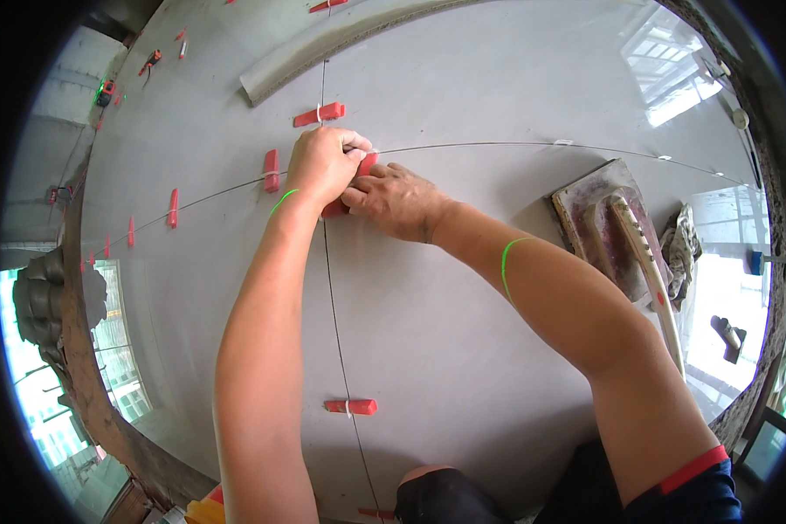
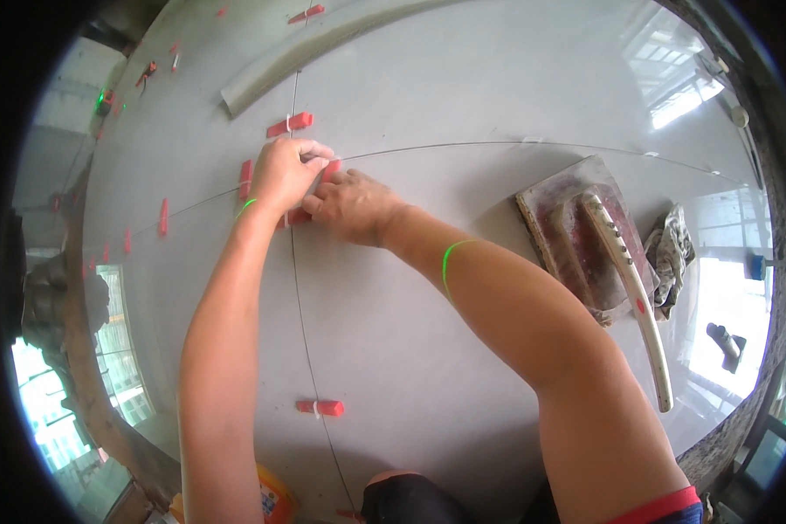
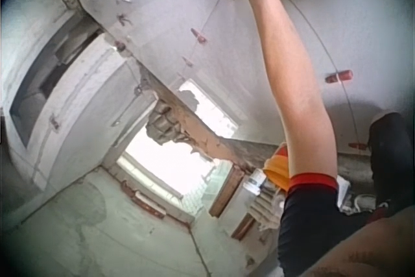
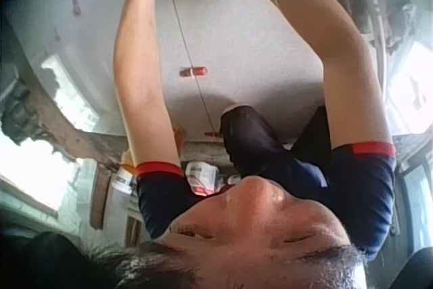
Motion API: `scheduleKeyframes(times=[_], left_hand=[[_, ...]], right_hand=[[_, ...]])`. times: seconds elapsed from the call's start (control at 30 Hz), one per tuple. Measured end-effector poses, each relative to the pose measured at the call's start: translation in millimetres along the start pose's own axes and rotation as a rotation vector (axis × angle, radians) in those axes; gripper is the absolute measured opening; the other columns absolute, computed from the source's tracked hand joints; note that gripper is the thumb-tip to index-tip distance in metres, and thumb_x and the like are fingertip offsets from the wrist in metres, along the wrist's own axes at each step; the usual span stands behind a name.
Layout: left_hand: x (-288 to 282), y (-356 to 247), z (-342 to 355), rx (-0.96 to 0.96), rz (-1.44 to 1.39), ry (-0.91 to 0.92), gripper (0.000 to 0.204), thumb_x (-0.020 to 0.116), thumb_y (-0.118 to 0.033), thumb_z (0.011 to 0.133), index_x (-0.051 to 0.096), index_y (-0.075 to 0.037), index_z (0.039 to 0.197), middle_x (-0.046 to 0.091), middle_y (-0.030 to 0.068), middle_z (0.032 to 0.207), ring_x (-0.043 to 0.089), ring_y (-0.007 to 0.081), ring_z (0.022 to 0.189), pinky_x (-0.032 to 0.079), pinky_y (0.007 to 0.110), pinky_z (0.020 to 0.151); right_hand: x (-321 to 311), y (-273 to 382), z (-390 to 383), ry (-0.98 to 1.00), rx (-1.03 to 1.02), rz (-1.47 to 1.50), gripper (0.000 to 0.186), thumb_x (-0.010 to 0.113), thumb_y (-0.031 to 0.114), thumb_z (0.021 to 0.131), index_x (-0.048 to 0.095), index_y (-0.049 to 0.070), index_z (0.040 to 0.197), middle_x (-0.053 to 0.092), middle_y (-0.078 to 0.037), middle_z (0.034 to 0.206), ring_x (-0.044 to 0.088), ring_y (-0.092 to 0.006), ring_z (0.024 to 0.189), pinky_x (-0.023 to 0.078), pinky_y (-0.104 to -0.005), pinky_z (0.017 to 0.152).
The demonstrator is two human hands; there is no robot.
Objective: The person installs large floor tiles by tapping them into place with a rubber mallet, wiping the surfaces with a cloth, and inserting red plastic spacers along the seams between the tiles.
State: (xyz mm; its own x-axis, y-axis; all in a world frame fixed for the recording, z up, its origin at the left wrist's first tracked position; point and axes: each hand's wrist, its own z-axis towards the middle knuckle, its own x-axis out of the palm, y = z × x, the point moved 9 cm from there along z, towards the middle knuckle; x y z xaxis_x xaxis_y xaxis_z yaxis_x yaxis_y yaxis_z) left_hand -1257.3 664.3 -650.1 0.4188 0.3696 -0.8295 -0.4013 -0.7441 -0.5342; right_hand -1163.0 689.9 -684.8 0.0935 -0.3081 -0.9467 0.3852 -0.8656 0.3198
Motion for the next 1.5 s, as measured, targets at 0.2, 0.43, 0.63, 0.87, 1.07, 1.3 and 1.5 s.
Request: scheduleKeyframes(times=[0.2,0.43,0.63,0.87,1.07,1.3,1.5], left_hand=[[1.0,8.6,-5.3,0.053,0.007,0.000,0.022,0.059,-0.003,0.088,0.076,-0.007,0.102,0.074,0.0152,0.098,0.070,0.0271,0.089,0.056,0.036,0.081],[6.0,12.7,-7.0,0.077,-0.106,0.182,0.052,0.044,0.013,0.079,0.068,-0.006,0.121,0.067,0.0106,0.123,0.063,0.0219,0.115,0.050,0.033,0.097],[7.5,8.0,-4.6,0.138,-0.104,0.227,0.057,0.043,0.016,0.075,0.066,-0.004,0.124,0.065,0.0118,0.120,0.061,0.0235,0.119,0.047,0.033,0.098],[8.6,8.5,-0.9,0.146,-0.008,0.191,0.048,0.049,0.013,0.078,0.068,-0.004,0.119,0.067,0.0102,0.112,0.064,0.0237,0.110,0.050,0.034,0.094],[6.4,9.6,-1.5,0.131,-0.014,0.164,0.043,0.056,0.008,0.079,0.069,-0.006,0.117,0.068,0.0090,0.111,0.065,0.0233,0.108,0.051,0.034,0.092],[9.0,8.3,-2.1,0.167,0.001,0.172,0.038,0.062,0.006,0.080,0.069,-0.006,0.116,0.069,0.0077,0.113,0.065,0.0220,0.109,0.052,0.032,0.093],[10.6,7.1,-4.3,0.148,-0.040,0.150,0.042,0.058,0.008,0.079,0.071,-0.009,0.115,0.067,0.0078,0.112,0.063,0.0275,0.107,0.053,0.037,0.091]], right_hand=[[-4.4,-0.7,-9.0,-0.105,0.082,0.083,0.021,0.049,0.013,0.094,0.058,0.013,0.113,0.060,-0.005,0.107,0.055,-0.0244,0.112,0.043,-0.0383,0.100],[3.6,-8.0,-16.6,-0.190,0.329,0.106,0.019,0.051,0.022,0.097,0.059,0.019,0.114,0.052,-0.008,0.101,0.051,-0.0258,0.097,0.044,-0.0397,0.093],[-6.6,-8.3,-20.2,-0.322,0.339,0.156,0.019,0.057,0.029,0.097,0.060,0.017,0.111,0.050,-0.010,0.103,0.051,-0.0270,0.099,0.045,-0.0411,0.091],[0.1,-7.2,-22.0,-0.266,0.323,0.224,0.022,0.048,0.032,0.101,0.061,0.016,0.110,0.046,-0.013,0.111,0.048,-0.0293,0.111,0.044,-0.0413,0.099],[-10.9,-3.0,-23.6,-0.378,0.276,0.211,0.015,0.062,0.023,0.094,0.062,0.013,0.104,0.049,-0.011,0.106,0.053,-0.0280,0.102,0.049,-0.0412,0.089],[-9.9,-9.9,-27.6,-0.350,0.355,0.266,0.018,0.060,0.023,0.094,0.061,0.016,0.110,0.050,-0.011,0.107,0.053,-0.0278,0.105,0.049,-0.0405,0.090],[-8.8,-15.6,-28.5,-0.376,0.439,0.306,0.049,0.067,0.027,0.090,0.049,0.009,0.132,0.052,-0.014,0.117,0.055,-0.0330,0.109,0.049,-0.0431,0.092]])
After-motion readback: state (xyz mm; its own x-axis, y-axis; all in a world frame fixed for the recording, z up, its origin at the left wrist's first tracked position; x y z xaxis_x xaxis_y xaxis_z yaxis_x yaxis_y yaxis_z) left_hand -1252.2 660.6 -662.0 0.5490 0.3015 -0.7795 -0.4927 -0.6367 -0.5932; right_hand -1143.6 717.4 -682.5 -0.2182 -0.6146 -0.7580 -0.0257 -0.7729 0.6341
